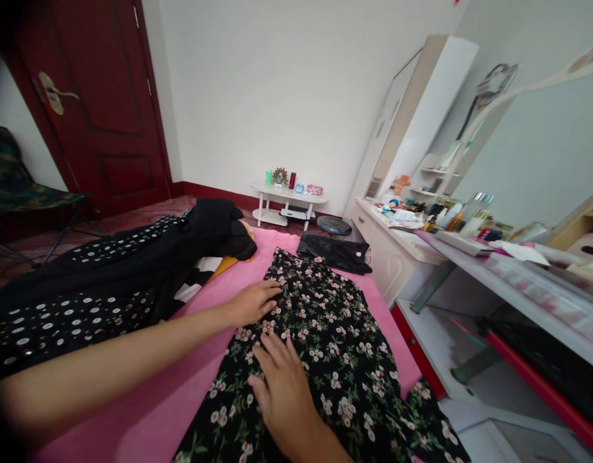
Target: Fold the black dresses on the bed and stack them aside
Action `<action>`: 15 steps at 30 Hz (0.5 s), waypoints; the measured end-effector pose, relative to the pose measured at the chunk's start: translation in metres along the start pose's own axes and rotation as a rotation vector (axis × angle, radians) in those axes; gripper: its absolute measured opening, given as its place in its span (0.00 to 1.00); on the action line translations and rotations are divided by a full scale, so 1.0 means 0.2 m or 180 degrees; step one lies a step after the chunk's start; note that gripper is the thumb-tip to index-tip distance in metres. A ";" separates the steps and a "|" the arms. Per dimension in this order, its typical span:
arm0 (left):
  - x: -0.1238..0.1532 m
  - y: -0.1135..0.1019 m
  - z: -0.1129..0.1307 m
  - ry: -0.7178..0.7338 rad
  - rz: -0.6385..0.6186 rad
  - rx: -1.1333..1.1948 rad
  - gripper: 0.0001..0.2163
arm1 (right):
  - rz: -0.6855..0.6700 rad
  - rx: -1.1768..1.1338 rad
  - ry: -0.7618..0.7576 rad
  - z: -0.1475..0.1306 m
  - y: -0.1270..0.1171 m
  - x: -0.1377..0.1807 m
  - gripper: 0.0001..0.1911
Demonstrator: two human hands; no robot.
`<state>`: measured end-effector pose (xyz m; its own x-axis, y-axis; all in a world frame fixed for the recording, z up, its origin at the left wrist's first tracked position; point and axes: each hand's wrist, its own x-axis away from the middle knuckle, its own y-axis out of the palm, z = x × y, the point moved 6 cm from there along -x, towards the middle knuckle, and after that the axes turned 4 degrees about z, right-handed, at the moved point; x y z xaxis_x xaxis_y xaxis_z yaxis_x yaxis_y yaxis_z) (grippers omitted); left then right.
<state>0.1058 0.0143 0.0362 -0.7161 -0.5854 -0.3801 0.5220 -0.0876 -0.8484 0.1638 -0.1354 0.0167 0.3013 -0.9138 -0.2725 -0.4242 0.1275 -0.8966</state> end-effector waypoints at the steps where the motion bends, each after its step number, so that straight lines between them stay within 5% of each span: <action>1: -0.05 0.03 -0.04 0.0024 -0.0064 -0.0183 0.16 | -0.0042 0.0007 0.0034 0.00 0.01 0.01 0.22; 15: -0.55 0.31 -0.55 -0.0812 -0.0452 -0.0772 0.29 | -0.0004 -0.0115 0.0280 0.09 0.07 0.00 0.33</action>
<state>0.1674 0.1616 -0.0151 -0.6191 -0.7656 -0.1746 0.2791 -0.0067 -0.9602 0.1731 -0.1259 -0.0022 0.2263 -0.9445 -0.2381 -0.4548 0.1137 -0.8833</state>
